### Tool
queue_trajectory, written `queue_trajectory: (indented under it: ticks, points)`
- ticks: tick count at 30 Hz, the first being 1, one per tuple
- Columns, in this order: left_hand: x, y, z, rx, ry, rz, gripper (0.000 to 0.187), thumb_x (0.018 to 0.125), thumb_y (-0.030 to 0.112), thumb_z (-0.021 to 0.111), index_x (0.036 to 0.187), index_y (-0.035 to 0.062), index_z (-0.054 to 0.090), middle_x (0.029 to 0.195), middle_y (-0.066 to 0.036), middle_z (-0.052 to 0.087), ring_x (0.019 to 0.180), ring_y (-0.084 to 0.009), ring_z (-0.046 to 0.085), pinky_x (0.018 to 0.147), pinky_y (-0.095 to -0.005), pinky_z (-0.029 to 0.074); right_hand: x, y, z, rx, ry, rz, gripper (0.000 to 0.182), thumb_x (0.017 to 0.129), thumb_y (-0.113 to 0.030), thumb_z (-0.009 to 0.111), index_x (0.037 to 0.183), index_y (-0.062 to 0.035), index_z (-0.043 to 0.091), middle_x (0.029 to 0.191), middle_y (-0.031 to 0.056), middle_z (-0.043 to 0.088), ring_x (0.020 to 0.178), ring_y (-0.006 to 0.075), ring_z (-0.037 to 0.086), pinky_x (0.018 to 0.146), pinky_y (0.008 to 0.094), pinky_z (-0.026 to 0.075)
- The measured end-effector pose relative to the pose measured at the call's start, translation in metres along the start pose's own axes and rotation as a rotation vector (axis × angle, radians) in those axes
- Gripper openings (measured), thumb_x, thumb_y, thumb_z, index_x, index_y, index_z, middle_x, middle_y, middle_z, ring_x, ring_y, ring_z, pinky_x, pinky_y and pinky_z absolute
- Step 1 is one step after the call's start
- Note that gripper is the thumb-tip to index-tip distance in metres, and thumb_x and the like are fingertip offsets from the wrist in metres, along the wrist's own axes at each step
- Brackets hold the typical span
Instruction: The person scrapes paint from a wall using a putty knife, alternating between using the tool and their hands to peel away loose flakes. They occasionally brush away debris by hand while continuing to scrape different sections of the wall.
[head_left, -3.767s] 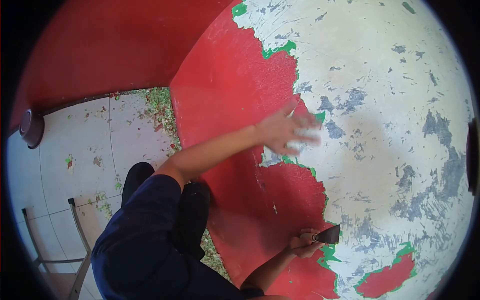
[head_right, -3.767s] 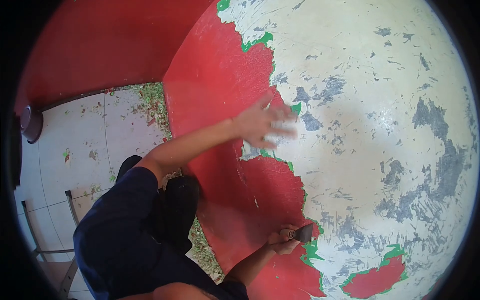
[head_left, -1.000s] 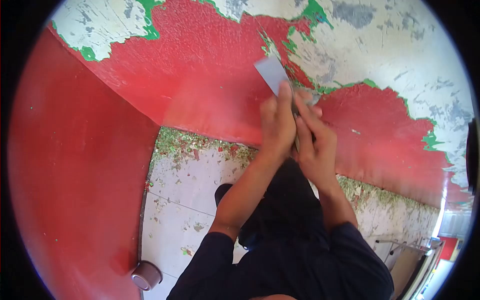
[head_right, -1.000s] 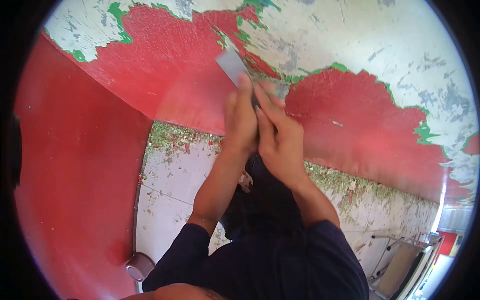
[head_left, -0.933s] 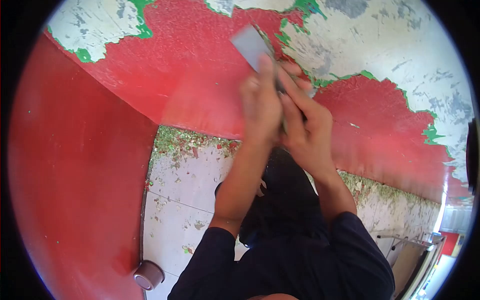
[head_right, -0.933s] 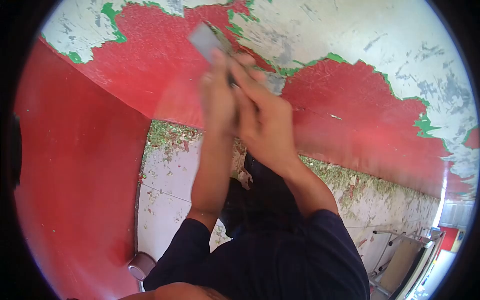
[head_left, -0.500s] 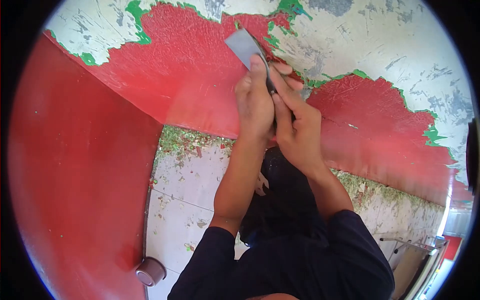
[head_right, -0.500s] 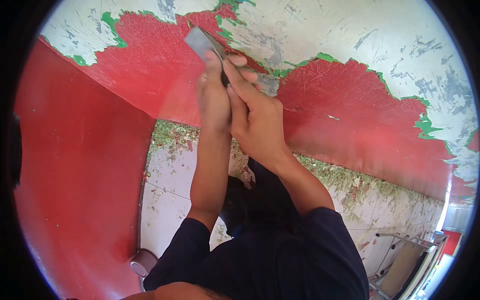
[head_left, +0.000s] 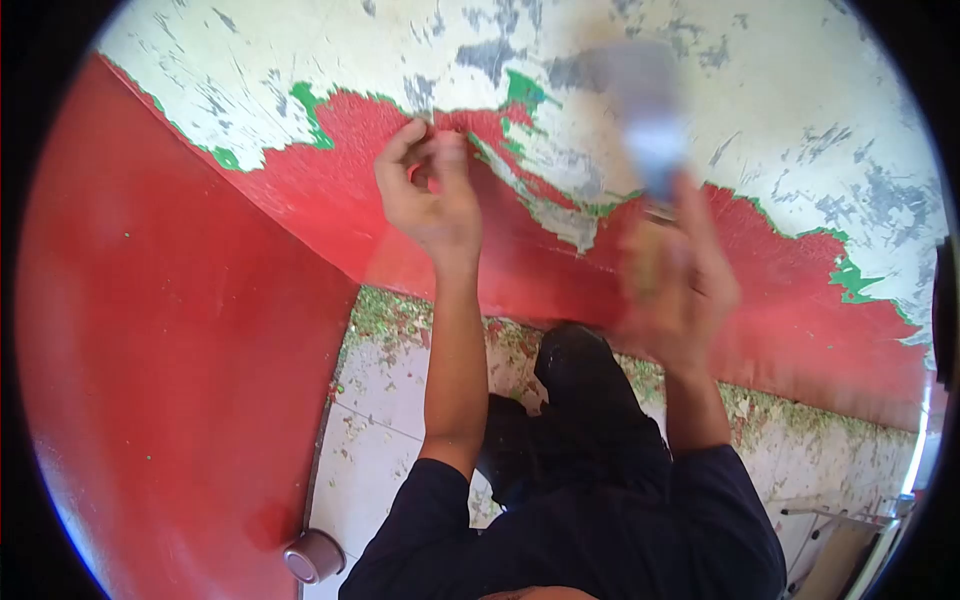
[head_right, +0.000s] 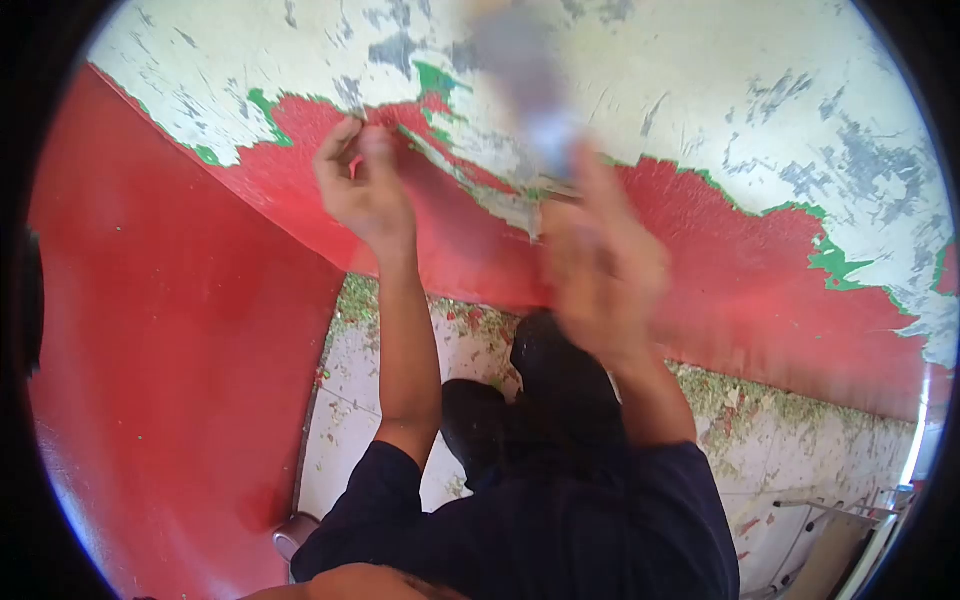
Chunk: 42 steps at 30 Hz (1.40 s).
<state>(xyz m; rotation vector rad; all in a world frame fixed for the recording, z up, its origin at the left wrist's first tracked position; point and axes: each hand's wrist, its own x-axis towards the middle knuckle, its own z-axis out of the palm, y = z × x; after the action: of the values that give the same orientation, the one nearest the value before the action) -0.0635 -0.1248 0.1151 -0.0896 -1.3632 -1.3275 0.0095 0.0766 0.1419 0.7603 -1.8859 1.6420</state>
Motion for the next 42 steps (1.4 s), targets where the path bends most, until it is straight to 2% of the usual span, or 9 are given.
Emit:
queue_trajectory:
  ticks: [2, 6, 11, 16, 19, 20, 24, 33, 42]
  points:
    - [-0.002, -0.016, 0.0, 0.222, -0.084, 0.246, 0.039, 0.079, 0.008, 0.08, 0.115, 0.004, 0.066, 0.11, -0.011, 0.054, 0.086, -0.0206, 0.056, 0.067, -0.029, 0.051, -0.014, 0.008, -0.052, -0.111, 0.221, -0.022, 0.046, 0.105, -0.016, 0.04, 0.147, 0.0034, 0.037, 0.082, 0.0042, 0.059, 0.055, 0.0053, 0.047, 0.047, 0.0205, 0.04]
    - [0.01, -0.03, -0.007, 0.26, -0.116, 0.485, 0.035, 0.073, 0.003, 0.083, 0.107, 0.0064, 0.073, 0.104, -0.01, 0.058, 0.082, -0.0169, 0.057, 0.064, -0.0261, 0.047, -0.039, 0.042, -0.145, -0.291, 0.359, -0.137, 0.046, 0.104, -0.016, 0.039, 0.146, 0.0049, 0.037, 0.086, 0.01, 0.06, 0.053, 0.0088, 0.048, 0.045, 0.0217, 0.038]
    - [0.014, -0.03, -0.009, 0.31, -0.103, 0.471, 0.019, 0.077, -0.003, 0.077, 0.094, 0.0033, 0.073, 0.086, -0.007, 0.063, 0.074, -0.0157, 0.059, 0.06, -0.0274, 0.048, -0.04, 0.072, -0.185, -0.281, 0.305, -0.258, 0.051, 0.105, -0.025, 0.036, 0.144, 0.0089, 0.037, 0.082, 0.0114, 0.06, 0.051, 0.0104, 0.049, 0.044, 0.0223, 0.037]
    - [0.022, -0.028, -0.009, 0.486, -0.026, 0.558, 0.009, 0.092, 0.004, 0.063, 0.083, 0.0009, 0.062, 0.084, -0.009, 0.062, 0.068, -0.0153, 0.059, 0.055, -0.0296, 0.05, -0.042, 0.08, -0.187, -0.328, 0.305, -0.278, 0.049, 0.106, -0.036, 0.034, 0.112, 0.0078, 0.054, 0.075, 0.0115, 0.06, 0.051, 0.0119, 0.052, 0.044, 0.0245, 0.038]
    - [0.038, -0.02, -0.029, -0.057, 0.48, 0.019, 0.02, 0.098, 0.01, 0.052, 0.08, 0.0031, 0.056, 0.082, -0.011, 0.062, 0.066, -0.017, 0.058, 0.058, -0.0319, 0.052, -0.042, 0.081, -0.187, -0.322, 0.311, -0.285, 0.049, 0.106, -0.039, 0.033, 0.101, 0.0053, 0.054, 0.073, 0.0125, 0.06, 0.051, 0.0128, 0.053, 0.044, 0.0249, 0.039]
    - [0.039, -0.015, -0.034, -0.089, 0.552, 0.044, 0.025, 0.099, 0.011, 0.047, 0.076, 0.0052, 0.056, 0.081, -0.012, 0.063, 0.071, -0.0192, 0.06, 0.065, -0.036, 0.054, -0.042, 0.079, -0.188, -0.331, 0.296, -0.284, 0.049, 0.106, -0.039, 0.033, 0.099, 0.0049, 0.054, 0.073, 0.0131, 0.06, 0.051, 0.0133, 0.053, 0.044, 0.025, 0.039]
    - [0.006, -0.029, -0.041, 0.337, -0.091, 0.343, 0.009, 0.088, 0.012, 0.068, 0.088, 0.0027, 0.069, 0.088, -0.012, 0.066, 0.079, -0.0205, 0.061, 0.07, -0.0361, 0.052, -0.045, 0.083, -0.189, -0.328, 0.292, -0.293, 0.048, 0.105, -0.041, 0.034, 0.093, 0.0025, 0.051, 0.072, 0.0144, 0.059, 0.052, 0.0153, 0.053, 0.044, 0.0256, 0.039]
    - [-0.023, -0.035, -0.01, 0.376, 0.04, 0.333, 0.019, 0.07, 0.008, 0.084, 0.087, 0.0074, 0.077, 0.092, -0.006, 0.067, 0.085, -0.0219, 0.059, 0.073, -0.0317, 0.048, -0.05, 0.092, -0.19, -0.311, 0.331, -0.292, 0.051, 0.104, -0.047, 0.035, 0.093, 0.001, 0.049, 0.073, 0.0151, 0.058, 0.051, 0.0164, 0.053, 0.043, 0.0264, 0.04]
    - [-0.027, -0.037, 0.004, 0.48, 0.07, 0.337, 0.006, 0.091, 0.008, 0.063, 0.091, 0.0027, 0.061, 0.098, -0.012, 0.057, 0.081, -0.0222, 0.056, 0.072, -0.0342, 0.048, -0.051, 0.093, -0.181, -0.275, 0.397, -0.27, 0.064, 0.102, -0.052, 0.037, 0.126, 0.0064, 0.048, 0.072, 0.0134, 0.056, 0.053, 0.0165, 0.052, 0.046, 0.0278, 0.042]
